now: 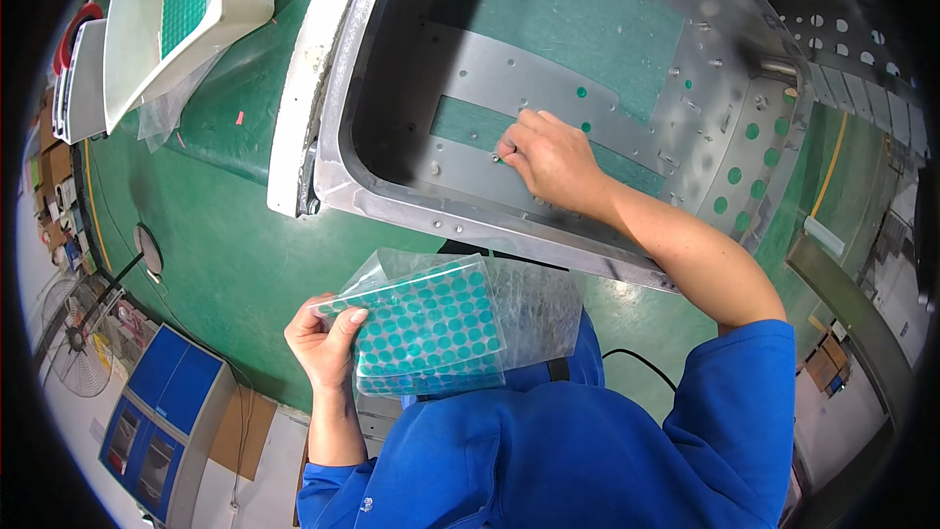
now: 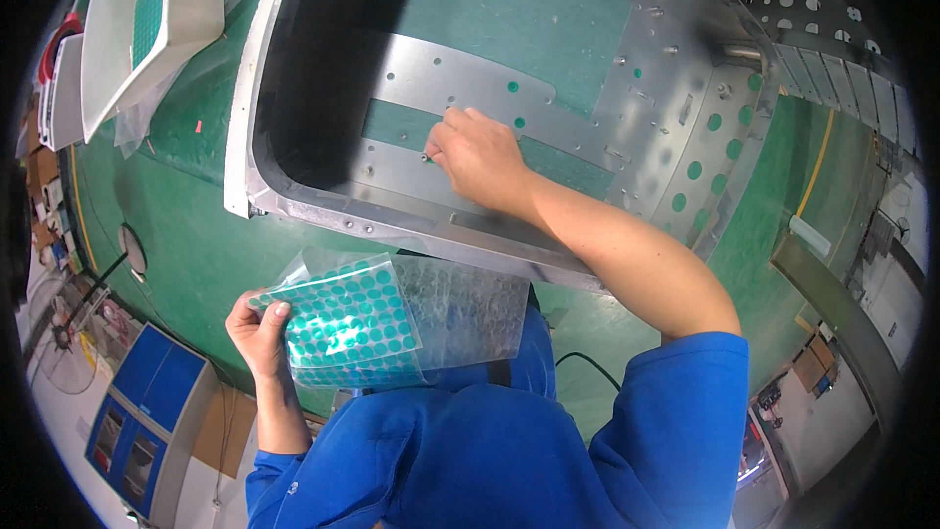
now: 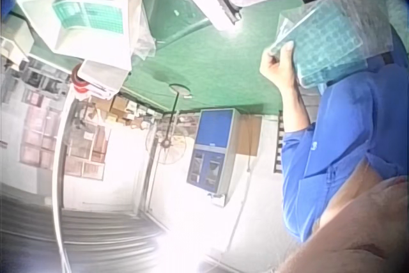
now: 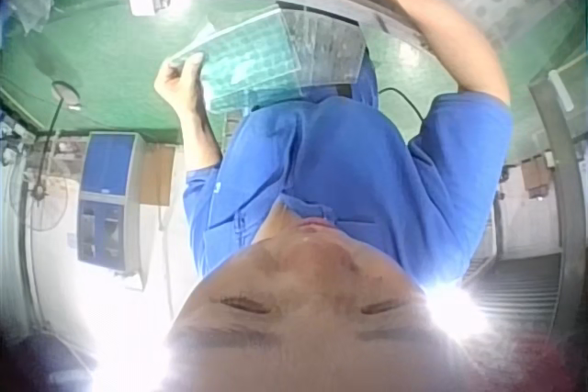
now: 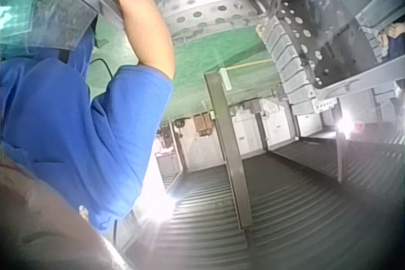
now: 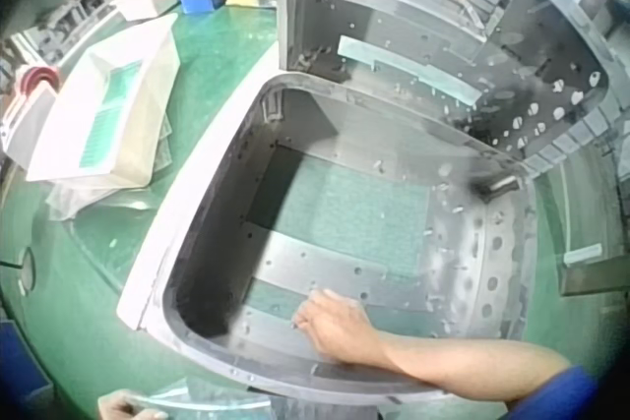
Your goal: Apply green adhesive dots to specific points on metal enclosure panels and assemble components.
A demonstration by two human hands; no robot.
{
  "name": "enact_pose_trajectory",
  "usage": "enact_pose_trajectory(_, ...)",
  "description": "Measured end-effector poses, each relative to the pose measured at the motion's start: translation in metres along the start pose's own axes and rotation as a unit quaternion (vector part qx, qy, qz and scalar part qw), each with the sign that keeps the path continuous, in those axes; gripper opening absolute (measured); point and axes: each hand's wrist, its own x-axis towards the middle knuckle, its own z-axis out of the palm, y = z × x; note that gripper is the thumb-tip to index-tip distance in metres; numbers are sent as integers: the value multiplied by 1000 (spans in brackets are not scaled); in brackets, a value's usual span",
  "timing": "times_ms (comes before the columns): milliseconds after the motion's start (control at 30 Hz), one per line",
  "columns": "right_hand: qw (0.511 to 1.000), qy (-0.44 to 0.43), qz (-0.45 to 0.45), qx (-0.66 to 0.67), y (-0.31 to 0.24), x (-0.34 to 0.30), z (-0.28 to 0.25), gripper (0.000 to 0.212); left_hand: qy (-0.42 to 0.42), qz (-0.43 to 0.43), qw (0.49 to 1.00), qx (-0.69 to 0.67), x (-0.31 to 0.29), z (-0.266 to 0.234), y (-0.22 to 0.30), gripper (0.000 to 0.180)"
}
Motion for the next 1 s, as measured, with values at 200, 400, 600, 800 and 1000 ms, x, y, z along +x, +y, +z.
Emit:
enact_pose_trajectory(200, 992, -28, 72, 99, 6, 8, -5, 18, 2, 5, 1000, 2, -1, 0, -1, 15)
enact_pose_trajectory(400, 991, -73, 109, -8, -7, 24, -13, 21, 13, 15, 1000, -5, -2, 2, 7, 16)
enact_pose_trajectory(600, 943, -53, 83, 318, -20, 24, -60, 20, 3, 94, 996, 2, -5, -6, 28, 16)
enact_pose_trajectory(800, 933, -89, -92, 335, -104, -17, -106, 17, -54, 187, 981, 22, 9, 19, 66, 15)
enact_pose_trajectory(1000, 916, -52, 0, 397, -104, -21, -112, 15, -64, 158, 985, 1, 18, 32, 83, 13)
